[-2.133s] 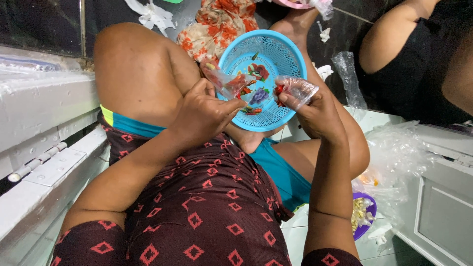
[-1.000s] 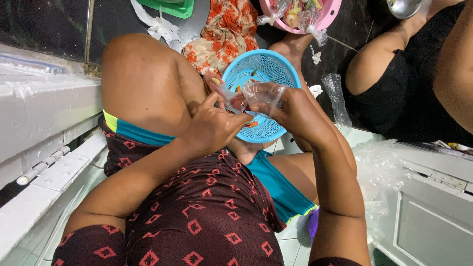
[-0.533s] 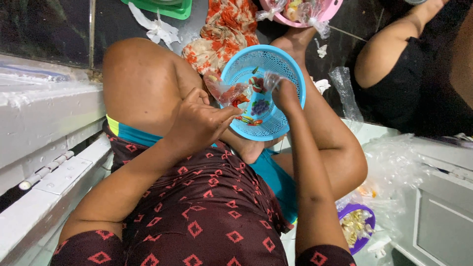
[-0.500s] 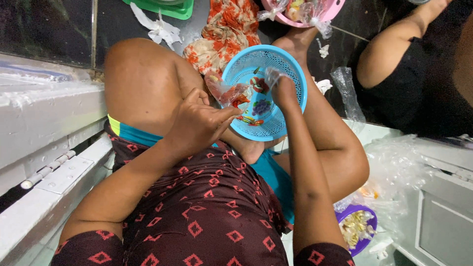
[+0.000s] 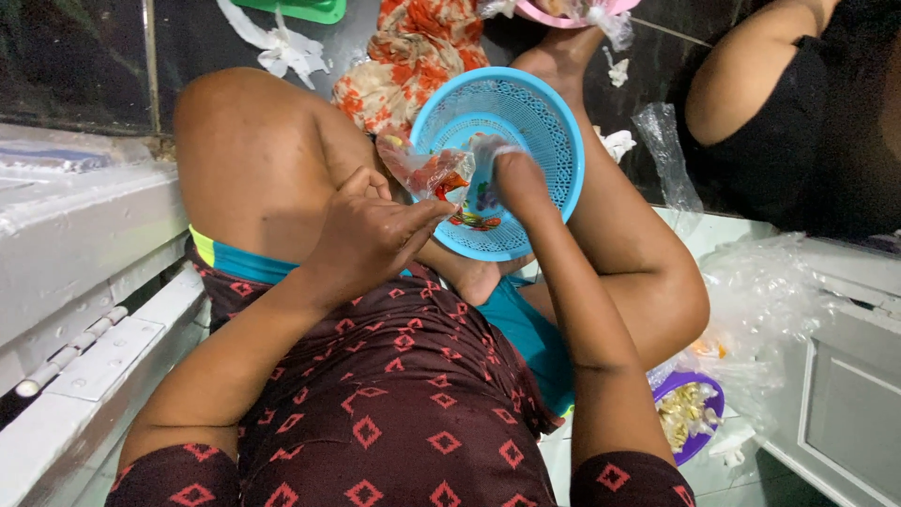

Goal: The person is manually sorting and packaging small red and green chilies into individual plastic bags while sitting on the floor.

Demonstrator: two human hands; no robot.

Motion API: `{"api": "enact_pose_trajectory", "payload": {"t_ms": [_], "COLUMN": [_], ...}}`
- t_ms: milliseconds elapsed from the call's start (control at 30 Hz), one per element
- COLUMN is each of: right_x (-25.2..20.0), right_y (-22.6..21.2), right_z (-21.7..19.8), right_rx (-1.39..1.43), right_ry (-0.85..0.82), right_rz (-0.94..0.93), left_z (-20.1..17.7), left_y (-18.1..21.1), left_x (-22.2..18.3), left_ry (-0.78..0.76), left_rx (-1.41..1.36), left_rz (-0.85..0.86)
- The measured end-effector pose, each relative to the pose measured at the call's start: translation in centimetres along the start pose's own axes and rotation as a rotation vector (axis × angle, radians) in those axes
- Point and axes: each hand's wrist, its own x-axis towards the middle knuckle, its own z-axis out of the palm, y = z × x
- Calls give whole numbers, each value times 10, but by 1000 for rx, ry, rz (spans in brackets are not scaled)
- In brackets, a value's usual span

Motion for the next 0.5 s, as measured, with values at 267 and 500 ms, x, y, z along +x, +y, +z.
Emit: {"api": "enact_pose_trajectory", "payload": {"t_ms": [267,500], "right_x": [-10,-20], "right_y": [13,-82], "right_z": [0,-57], "right_rx": [-21,351], "right_ry": [170,-24], "right_rz": [-18,-153], "left_z": [-6,4], "left_y": [-10,-1], "left_x": [-10,1], "left_ry": [-28,-12], "left_rx": [21,13], "left_rz": [11,53]}}
